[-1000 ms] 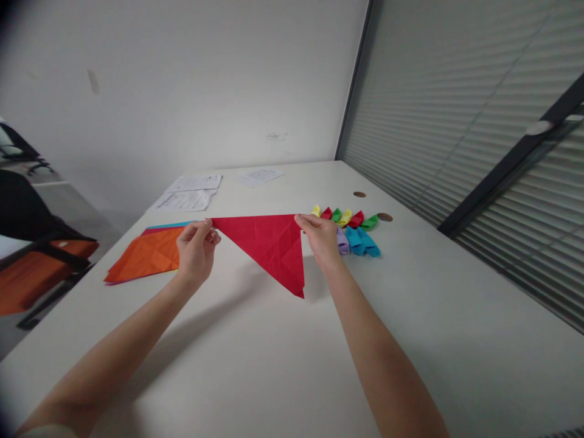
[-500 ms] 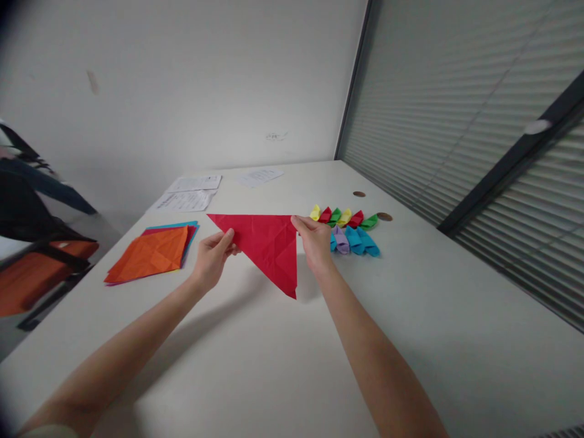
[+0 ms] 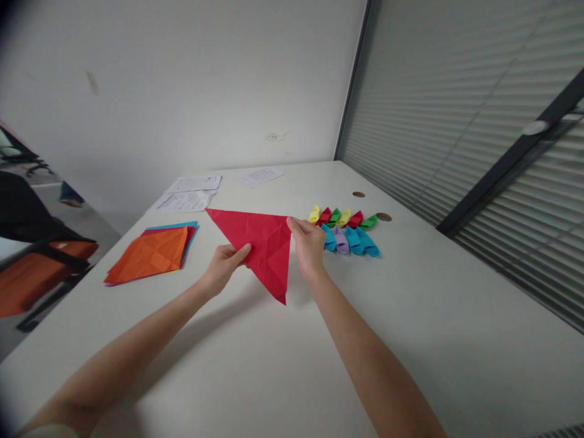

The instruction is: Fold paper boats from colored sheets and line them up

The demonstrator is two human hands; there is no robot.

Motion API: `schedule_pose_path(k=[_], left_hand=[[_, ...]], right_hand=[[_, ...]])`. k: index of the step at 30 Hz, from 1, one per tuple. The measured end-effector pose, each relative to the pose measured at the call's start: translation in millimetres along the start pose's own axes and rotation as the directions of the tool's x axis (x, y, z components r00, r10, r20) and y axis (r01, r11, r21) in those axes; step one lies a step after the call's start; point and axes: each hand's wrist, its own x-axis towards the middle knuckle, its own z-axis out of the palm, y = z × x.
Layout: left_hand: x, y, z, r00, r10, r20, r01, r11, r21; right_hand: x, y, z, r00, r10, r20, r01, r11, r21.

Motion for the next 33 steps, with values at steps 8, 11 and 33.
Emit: schedule_pose_path(k=[8, 11, 33], left_hand=[[1.9, 0.9, -0.7, 1.000, 0.021, -0.014, -0.022, 0.995, -0.098], [3.6, 3.1, -1.1, 0.998, 0.027, -0.049, -0.033, 0.991, -0.130], [-3.1, 2.6, -14.3, 0.702, -0.345, 0.623, 0.148, 0.926, 0.347]], right_hand=[[-0.6, -4.9, -0.2, 0.999, -0.050, 0.017, 0.051, 0.998, -0.022], [0.8, -3.6, -1.7, 0.999, -0.013, 0.029, 0.014, 1.000, -0.019], [-2.7, -22.2, -10.0, 0.736, 0.400, 0.546, -0.290, 0.915, -0.280]])
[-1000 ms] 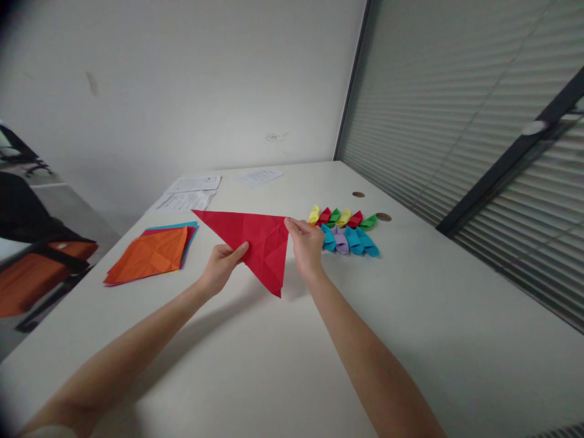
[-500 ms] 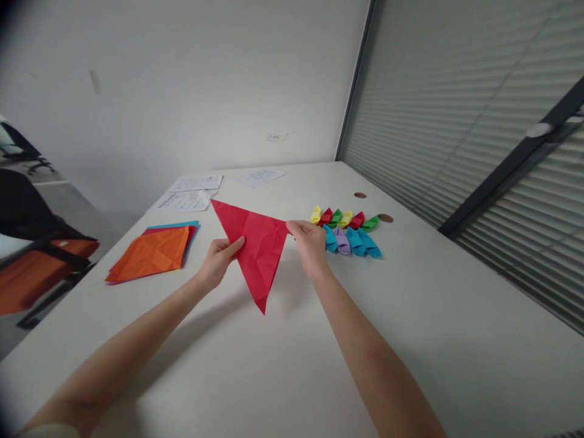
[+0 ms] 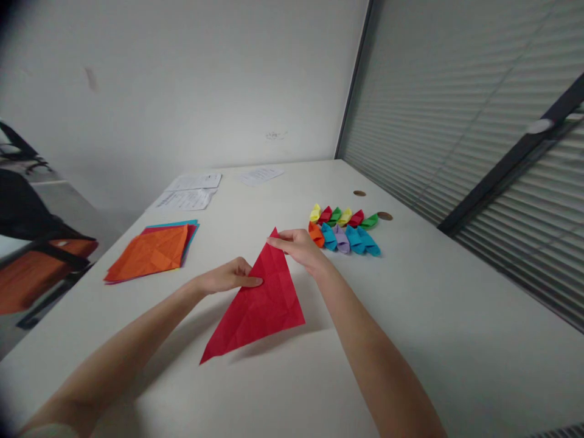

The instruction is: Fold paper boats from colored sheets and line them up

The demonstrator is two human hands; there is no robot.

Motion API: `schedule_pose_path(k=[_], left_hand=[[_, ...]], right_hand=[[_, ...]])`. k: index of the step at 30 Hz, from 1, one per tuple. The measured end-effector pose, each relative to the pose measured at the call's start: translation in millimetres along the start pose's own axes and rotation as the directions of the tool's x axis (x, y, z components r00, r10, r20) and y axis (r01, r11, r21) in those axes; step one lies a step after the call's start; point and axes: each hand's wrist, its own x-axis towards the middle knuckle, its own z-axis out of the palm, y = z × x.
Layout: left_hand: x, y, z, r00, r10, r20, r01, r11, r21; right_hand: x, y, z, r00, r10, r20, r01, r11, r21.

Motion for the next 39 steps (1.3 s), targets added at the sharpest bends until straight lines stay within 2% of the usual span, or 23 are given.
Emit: schedule_pose_path(k=[3, 7, 12, 14, 19, 24, 30, 35, 39], left_hand=[[-1.3, 2.5, 2.4, 0.999, -0.019, 0.032, 0.019, 1.000, -0.002], [-2.6, 5.1, 5.0, 0.999, -0.038, 0.029, 0.041, 0.995, -0.096], [-0.7, 2.9, 5.2, 0.988, -0.084, -0.130, 0.069, 0.991, -0.116], [-0.7, 3.0, 5.2, 0.984, -0.081, -0.161, 0.063, 0.992, -0.111], [-3.5, 3.4, 5.1, 0.994, -0.039, -0.105, 0.035, 0.999, -0.038], [-4.0, -2.9, 2.1, 0.997, 0.009, -0.075, -0.004, 0.998, 0.062], [-6.7, -4.3, -5.5, 0.998, 0.053, -0.044, -0.051, 0.997, 0.059], [-7.3, -3.5, -14.1, 0.965, 0.150, -0.216, -0.131, 0.986, 0.101], [-4.3, -4.4, -16.9, 0.895, 0.207, -0.396, -0.171, 0.978, 0.123]], right_hand=[[3.1, 3.5, 2.7, 0.994, -0.036, -0.107, 0.037, 0.999, 0.011], [6.6, 3.9, -1.2, 0.975, -0.066, -0.213, 0.062, 0.998, -0.023], [8.9, 3.9, -13.6, 0.928, -0.095, -0.360, 0.084, 0.995, -0.044], [8.9, 4.0, -18.2, 0.916, -0.101, -0.388, 0.089, 0.995, -0.049], [9.4, 3.9, -33.1, 0.893, -0.085, -0.441, 0.100, 0.995, 0.010], [13.0, 7.5, -59.3, 0.854, -0.053, -0.518, 0.112, 0.990, 0.083], [11.3, 6.5, -80.7, 0.795, -0.068, -0.603, 0.162, 0.981, 0.103], [7.6, 1.6, -86.5, 0.745, -0.080, -0.662, 0.169, 0.983, 0.072], [8.5, 3.2, -89.4, 0.723, -0.083, -0.686, 0.164, 0.985, 0.053]])
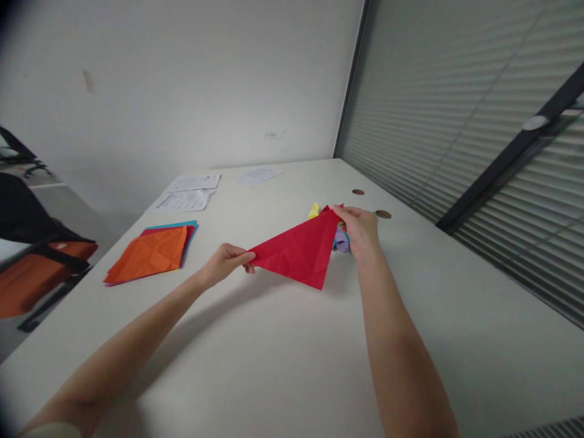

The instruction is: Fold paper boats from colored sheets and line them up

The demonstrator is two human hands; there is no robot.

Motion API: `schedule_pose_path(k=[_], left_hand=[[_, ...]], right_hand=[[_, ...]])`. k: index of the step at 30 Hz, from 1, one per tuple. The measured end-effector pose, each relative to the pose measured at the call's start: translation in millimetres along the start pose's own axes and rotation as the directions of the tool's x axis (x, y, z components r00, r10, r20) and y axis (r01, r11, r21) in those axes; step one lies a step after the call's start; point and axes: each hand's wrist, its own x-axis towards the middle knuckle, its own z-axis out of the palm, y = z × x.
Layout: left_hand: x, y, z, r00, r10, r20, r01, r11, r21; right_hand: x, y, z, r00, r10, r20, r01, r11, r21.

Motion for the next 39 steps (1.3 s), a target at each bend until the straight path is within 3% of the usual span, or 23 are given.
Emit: schedule_pose_path(k=[3, 6, 9, 14, 17, 19, 23, 25, 30, 34, 36, 39], left_hand=[[1.7, -1.1, 1.5, 0.976, 0.056, -0.209, -0.049, 0.998, 0.039], [2.3, 0.8, 3.9, 0.910, 0.086, -0.405, -0.078, 0.996, 0.037], [2.7, 5.1, 6.9, 0.843, 0.081, -0.532, -0.140, 0.988, -0.070], [6.3, 8.8, 8.4, 0.756, 0.021, -0.654, -0.238, 0.940, -0.245], [9.1, 8.6, 6.2, 0.739, 0.006, -0.674, -0.283, 0.910, -0.303], [10.7, 8.4, 4.7, 0.728, 0.012, -0.685, -0.311, 0.897, -0.315], [12.8, 8.9, 3.0, 0.642, 0.017, -0.766, -0.369, 0.883, -0.289], [13.0, 9.3, 2.2, 0.623, 0.012, -0.782, -0.371, 0.885, -0.282], [12.2, 8.8, -1.1, 0.650, 0.008, -0.760, -0.360, 0.884, -0.299], [10.9, 9.0, -0.1, 0.680, 0.006, -0.733, -0.383, 0.855, -0.348], [9.7, 10.2, 4.0, 0.727, -0.001, -0.686, -0.377, 0.835, -0.401], [8.3, 10.8, 12.9, 0.832, -0.051, -0.553, -0.278, 0.823, -0.495]], right_hand=[[1.8, 3.0, -0.1, 1.000, -0.004, -0.008, 0.004, 1.000, -0.003], [2.9, 6.3, 1.3, 1.000, 0.014, -0.016, -0.014, 0.999, 0.048], [3.1, 11.2, 5.2, 1.000, 0.022, 0.002, -0.022, 0.995, 0.097], [-2.3, 21.5, 19.4, 0.998, 0.065, 0.002, -0.064, 0.987, 0.148], [-8.0, 24.2, 28.2, 0.994, 0.106, -0.020, -0.100, 0.975, 0.199], [-10.8, 24.3, 31.3, 0.994, 0.111, -0.014, -0.106, 0.973, 0.207], [-13.4, 24.0, 32.1, 0.995, 0.104, 0.002, -0.102, 0.974, 0.202], [-13.8, 24.2, 31.9, 0.995, 0.097, 0.017, -0.099, 0.974, 0.203], [-13.1, 24.1, 31.5, 0.998, 0.055, 0.024, -0.058, 0.984, 0.166], [-11.5, 25.8, 33.3, 0.999, 0.015, 0.033, -0.023, 0.973, 0.232], [-12.3, 28.7, 36.8, 1.000, -0.018, 0.023, 0.012, 0.967, 0.255], [-16.8, 33.6, 44.6, 0.997, -0.070, -0.036, 0.077, 0.967, 0.244]])
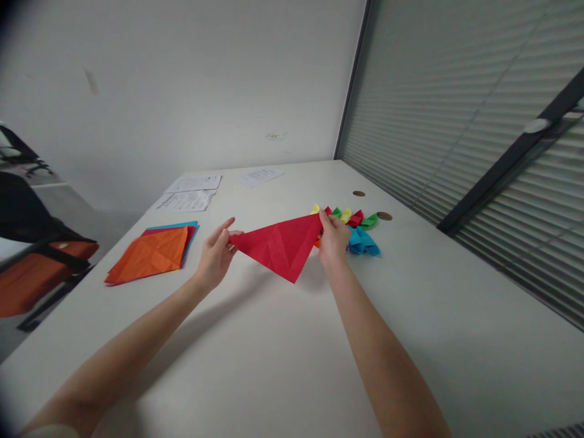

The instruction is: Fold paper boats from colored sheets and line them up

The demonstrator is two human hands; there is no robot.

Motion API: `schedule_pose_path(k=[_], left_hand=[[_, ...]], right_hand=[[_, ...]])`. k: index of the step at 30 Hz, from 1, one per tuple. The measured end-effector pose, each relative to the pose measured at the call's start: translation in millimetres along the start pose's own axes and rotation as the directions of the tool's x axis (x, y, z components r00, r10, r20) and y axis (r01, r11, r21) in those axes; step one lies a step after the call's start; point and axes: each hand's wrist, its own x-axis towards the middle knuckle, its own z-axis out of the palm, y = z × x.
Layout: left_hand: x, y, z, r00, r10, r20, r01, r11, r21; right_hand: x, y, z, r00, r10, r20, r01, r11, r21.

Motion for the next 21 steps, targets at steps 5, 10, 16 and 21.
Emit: schedule_pose_path(k=[5, 10, 16, 21], left_hand=[[1.6, -10.9, 0.4, 0.996, -0.058, -0.060, 0.060, 0.998, 0.031], [11.4, -5.3, -4.5, 0.981, 0.015, -0.195, -0.012, 1.000, 0.016], [10.4, 13.1, -5.3, 0.995, -0.072, -0.069, 0.071, 0.997, -0.005], [1.4, 12.8, -1.6, 0.953, -0.259, 0.160, 0.244, 0.964, 0.110]], right_hand=[[-11.6, 1.0, 9.1, 0.998, -0.021, -0.052, 0.022, 0.999, 0.029], [-10.2, -4.7, 6.7, 0.999, 0.042, 0.002, -0.042, 0.999, 0.013], [-1.3, -21.1, -2.1, 0.975, -0.208, 0.079, 0.222, 0.915, -0.337], [-37.5, -42.5, 13.8, 0.796, 0.050, 0.604, 0.197, 0.921, -0.336]])
